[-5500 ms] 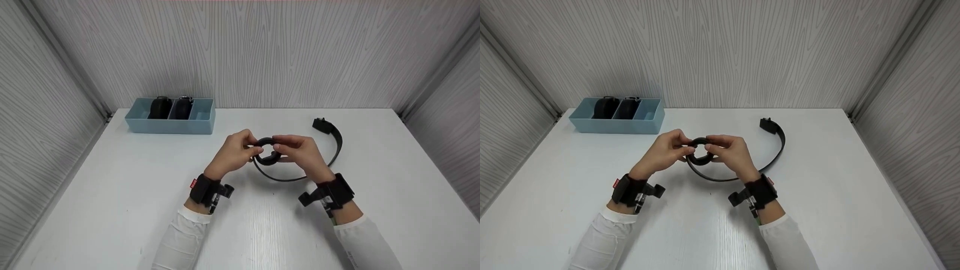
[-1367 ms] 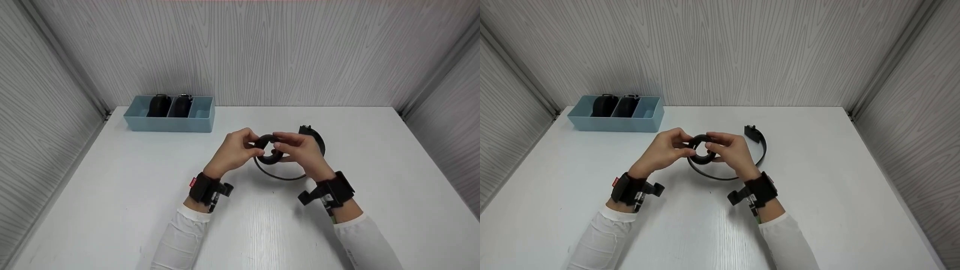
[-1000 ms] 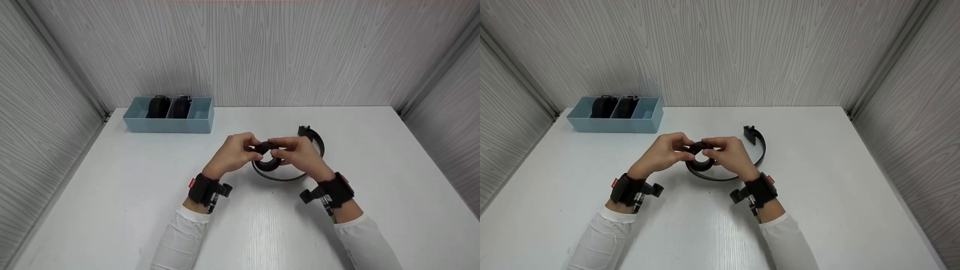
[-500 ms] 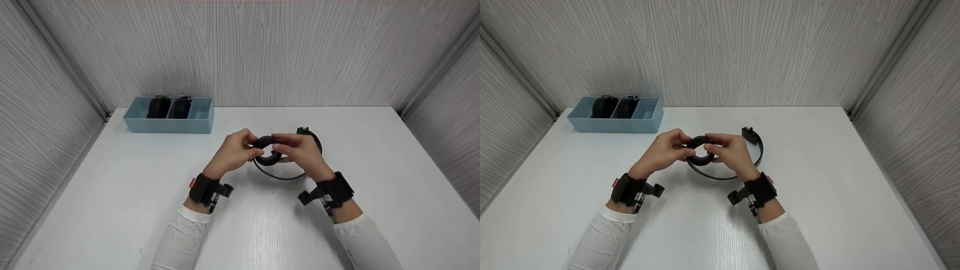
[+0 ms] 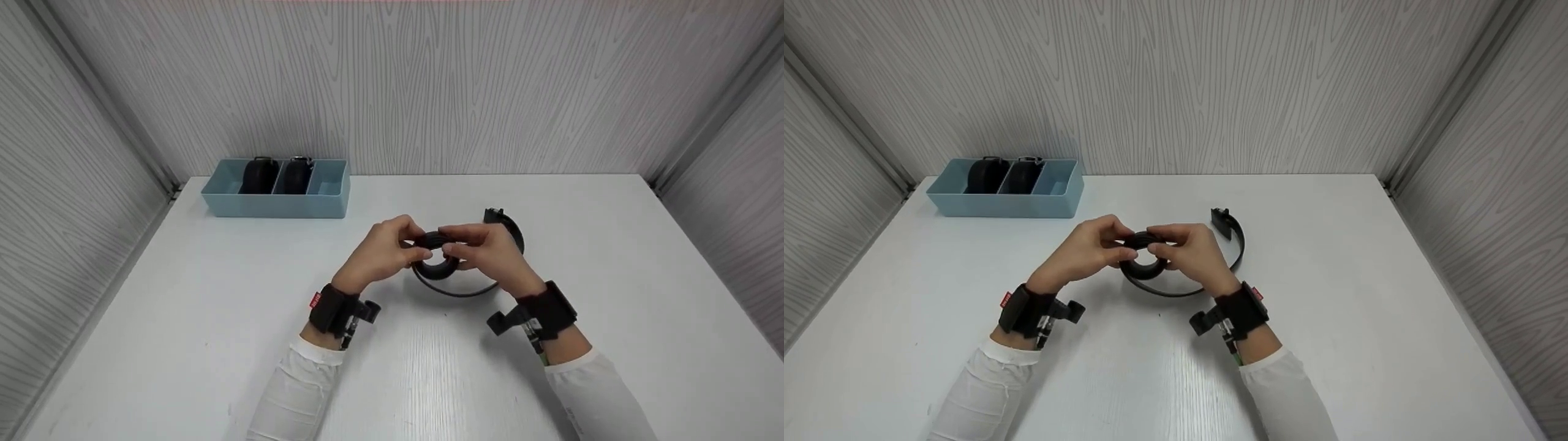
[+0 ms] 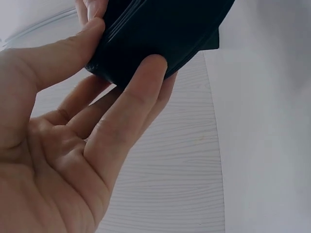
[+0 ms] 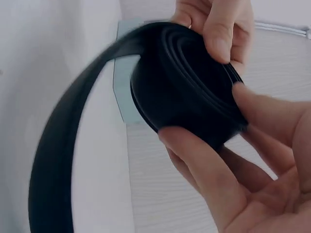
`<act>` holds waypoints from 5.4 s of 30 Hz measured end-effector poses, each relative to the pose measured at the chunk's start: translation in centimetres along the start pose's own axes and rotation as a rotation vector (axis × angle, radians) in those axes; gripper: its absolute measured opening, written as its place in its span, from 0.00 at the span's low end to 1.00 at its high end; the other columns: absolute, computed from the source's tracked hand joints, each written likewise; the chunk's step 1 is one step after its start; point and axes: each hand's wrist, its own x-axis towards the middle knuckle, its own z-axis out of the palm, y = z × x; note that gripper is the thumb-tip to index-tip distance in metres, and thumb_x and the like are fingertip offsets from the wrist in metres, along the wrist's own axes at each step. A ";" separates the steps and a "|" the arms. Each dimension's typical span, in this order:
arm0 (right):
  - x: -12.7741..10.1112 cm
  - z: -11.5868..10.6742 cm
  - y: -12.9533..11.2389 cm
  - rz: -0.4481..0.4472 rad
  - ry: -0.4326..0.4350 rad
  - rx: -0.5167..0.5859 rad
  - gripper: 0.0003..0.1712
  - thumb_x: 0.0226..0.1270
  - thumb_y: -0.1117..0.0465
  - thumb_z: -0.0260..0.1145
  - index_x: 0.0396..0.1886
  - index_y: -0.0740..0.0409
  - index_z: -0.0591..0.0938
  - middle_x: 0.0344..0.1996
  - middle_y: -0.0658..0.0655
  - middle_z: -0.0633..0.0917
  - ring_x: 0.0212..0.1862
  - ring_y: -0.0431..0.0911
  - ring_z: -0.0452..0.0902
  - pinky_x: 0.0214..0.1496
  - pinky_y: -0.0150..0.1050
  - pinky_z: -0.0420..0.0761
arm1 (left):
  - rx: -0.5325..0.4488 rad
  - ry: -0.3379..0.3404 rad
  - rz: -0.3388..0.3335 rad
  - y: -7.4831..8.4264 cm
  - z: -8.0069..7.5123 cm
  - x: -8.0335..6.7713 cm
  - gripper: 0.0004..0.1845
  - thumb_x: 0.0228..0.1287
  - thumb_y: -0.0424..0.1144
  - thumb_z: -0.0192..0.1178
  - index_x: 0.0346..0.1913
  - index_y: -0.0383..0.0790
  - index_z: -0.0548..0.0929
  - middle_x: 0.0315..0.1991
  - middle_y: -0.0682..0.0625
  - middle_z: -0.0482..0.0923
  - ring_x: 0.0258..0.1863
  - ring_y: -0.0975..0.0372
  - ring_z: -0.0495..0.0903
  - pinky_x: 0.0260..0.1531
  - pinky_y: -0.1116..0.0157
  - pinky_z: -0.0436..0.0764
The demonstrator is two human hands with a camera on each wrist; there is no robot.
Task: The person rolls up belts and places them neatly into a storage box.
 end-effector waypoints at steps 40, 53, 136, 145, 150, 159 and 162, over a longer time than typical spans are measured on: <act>-0.1 -0.3 -0.4 0.024 -0.073 -0.040 0.24 0.69 0.61 0.75 0.63 0.61 0.85 0.53 0.60 0.88 0.48 0.52 0.88 0.43 0.44 0.88 | 0.041 -0.044 0.042 0.3 -0.5 -0.3 0.09 0.68 0.33 0.70 0.43 0.35 0.80 0.41 0.44 0.88 0.33 0.61 0.85 0.35 0.65 0.82; 0.2 0.0 0.0 0.043 0.072 0.122 0.25 0.70 0.62 0.73 0.64 0.64 0.83 0.50 0.63 0.88 0.46 0.49 0.88 0.43 0.46 0.88 | -0.062 0.084 0.005 0.2 0.0 -0.1 0.11 0.68 0.35 0.71 0.45 0.36 0.79 0.48 0.43 0.86 0.36 0.59 0.88 0.37 0.64 0.84; 0.2 -0.1 0.1 0.046 0.074 0.129 0.27 0.69 0.61 0.75 0.65 0.63 0.82 0.54 0.62 0.88 0.49 0.50 0.88 0.45 0.47 0.88 | -0.028 0.076 0.042 0.1 0.0 0.0 0.11 0.68 0.33 0.70 0.46 0.35 0.79 0.45 0.42 0.87 0.36 0.60 0.88 0.34 0.65 0.84; -0.3 -1.0 -0.2 0.043 -0.083 0.003 0.24 0.70 0.61 0.74 0.64 0.60 0.84 0.56 0.62 0.87 0.49 0.51 0.87 0.43 0.48 0.88 | 0.051 -0.039 0.052 0.1 -0.3 -0.2 0.10 0.68 0.33 0.71 0.44 0.36 0.79 0.42 0.44 0.89 0.33 0.62 0.85 0.33 0.66 0.83; -0.1 -0.8 -0.2 0.044 -0.022 0.080 0.24 0.69 0.62 0.74 0.64 0.61 0.84 0.55 0.62 0.87 0.49 0.50 0.88 0.43 0.48 0.88 | -0.006 0.022 0.037 0.1 -0.1 -0.1 0.12 0.68 0.35 0.71 0.47 0.36 0.80 0.45 0.44 0.88 0.37 0.61 0.87 0.36 0.65 0.84; 0.0 -0.6 -0.3 0.049 0.065 0.204 0.26 0.69 0.64 0.75 0.65 0.63 0.82 0.54 0.63 0.88 0.51 0.54 0.88 0.46 0.49 0.87 | -0.057 0.086 0.031 0.2 0.1 0.0 0.12 0.68 0.33 0.70 0.47 0.34 0.78 0.45 0.43 0.85 0.36 0.59 0.88 0.36 0.63 0.85; -0.1 -0.7 -0.3 0.038 0.038 0.140 0.25 0.68 0.63 0.75 0.64 0.61 0.83 0.55 0.62 0.87 0.51 0.54 0.88 0.46 0.48 0.88 | -0.034 0.076 0.032 0.2 0.0 -0.1 0.11 0.67 0.32 0.71 0.45 0.35 0.79 0.43 0.43 0.87 0.34 0.60 0.86 0.35 0.64 0.83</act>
